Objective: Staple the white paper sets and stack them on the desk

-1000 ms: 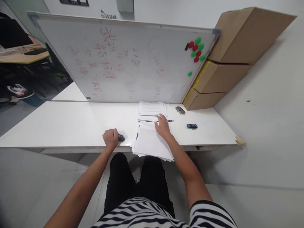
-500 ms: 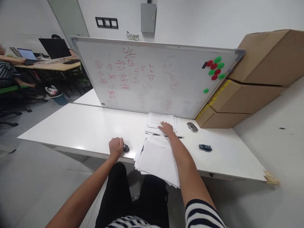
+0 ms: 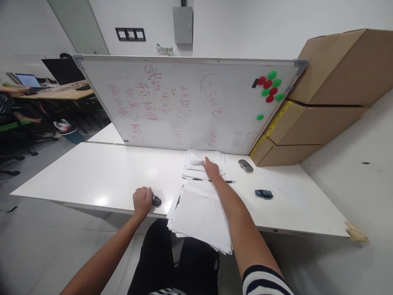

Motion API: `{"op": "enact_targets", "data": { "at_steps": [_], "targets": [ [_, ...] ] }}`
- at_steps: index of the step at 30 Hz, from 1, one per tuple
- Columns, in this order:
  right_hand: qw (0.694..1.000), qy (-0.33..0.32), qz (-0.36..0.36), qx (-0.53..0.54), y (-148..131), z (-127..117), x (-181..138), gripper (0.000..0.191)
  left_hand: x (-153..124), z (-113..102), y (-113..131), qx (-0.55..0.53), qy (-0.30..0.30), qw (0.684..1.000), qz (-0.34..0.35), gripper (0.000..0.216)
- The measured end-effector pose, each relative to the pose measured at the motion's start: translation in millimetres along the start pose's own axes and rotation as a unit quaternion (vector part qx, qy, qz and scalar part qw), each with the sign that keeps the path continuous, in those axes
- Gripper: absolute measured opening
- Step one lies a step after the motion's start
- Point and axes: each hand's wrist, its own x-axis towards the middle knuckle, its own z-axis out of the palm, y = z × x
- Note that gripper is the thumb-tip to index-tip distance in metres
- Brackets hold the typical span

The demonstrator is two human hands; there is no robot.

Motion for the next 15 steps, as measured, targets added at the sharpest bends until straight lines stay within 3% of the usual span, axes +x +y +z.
{"op": "enact_targets", "data": {
  "at_steps": [6, 12, 15],
  "targets": [
    [0.999, -0.011, -0.032, 0.004, 4, 1, 1, 0.064, 0, 3, -3, -0.009, 0.020, 1.000, 0.007, 0.040],
    [0.997, -0.005, -0.044, 0.061, 13, -9, -2, 0.037, -2, 6, -5, -0.013, 0.044, 0.999, 0.011, 0.039],
    [0.994, 0.014, -0.027, 0.104, 15, -8, -4, 0.034, -2, 6, -5, -0.013, 0.042, 0.999, 0.013, 0.039]
  ]
}}
